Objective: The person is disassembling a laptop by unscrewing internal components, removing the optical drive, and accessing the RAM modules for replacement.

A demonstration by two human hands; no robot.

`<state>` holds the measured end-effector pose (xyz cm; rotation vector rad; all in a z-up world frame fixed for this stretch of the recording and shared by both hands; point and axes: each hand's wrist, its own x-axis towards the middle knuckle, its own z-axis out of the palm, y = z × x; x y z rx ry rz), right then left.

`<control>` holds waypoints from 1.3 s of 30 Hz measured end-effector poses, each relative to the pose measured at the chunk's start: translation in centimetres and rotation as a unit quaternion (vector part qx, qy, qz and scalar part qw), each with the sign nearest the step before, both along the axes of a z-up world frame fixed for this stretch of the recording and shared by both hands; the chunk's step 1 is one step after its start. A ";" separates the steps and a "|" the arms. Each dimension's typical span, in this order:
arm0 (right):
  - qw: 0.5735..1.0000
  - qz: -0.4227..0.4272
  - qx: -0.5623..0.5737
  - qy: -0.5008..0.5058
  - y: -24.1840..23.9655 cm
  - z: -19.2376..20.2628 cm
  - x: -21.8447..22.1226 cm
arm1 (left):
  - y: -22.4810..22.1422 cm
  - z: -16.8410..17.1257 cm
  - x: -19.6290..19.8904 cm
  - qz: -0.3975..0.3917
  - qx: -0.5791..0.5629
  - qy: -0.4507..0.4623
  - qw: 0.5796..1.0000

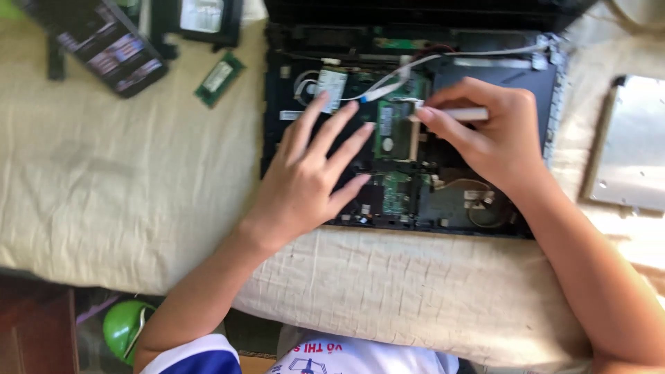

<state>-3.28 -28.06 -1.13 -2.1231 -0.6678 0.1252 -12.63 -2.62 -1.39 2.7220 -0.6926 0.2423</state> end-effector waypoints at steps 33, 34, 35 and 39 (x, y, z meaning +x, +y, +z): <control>0.997 0.056 0.014 -0.055 0.5 -0.4 0.1 | -0.1 1.0 0.2 0.000 0.044 0.009 0.999; 0.997 0.056 0.013 -0.055 0.5 -0.4 0.1 | -0.1 0.9 0.2 -0.001 0.044 0.009 0.999; 0.996 0.060 0.016 -0.057 0.5 -0.4 0.1 | -0.1 0.9 0.2 -0.002 0.041 0.011 0.999; 0.996 0.067 0.022 -0.059 0.4 -0.5 0.1 | 0.2 0.7 0.2 -0.010 0.038 0.019 0.999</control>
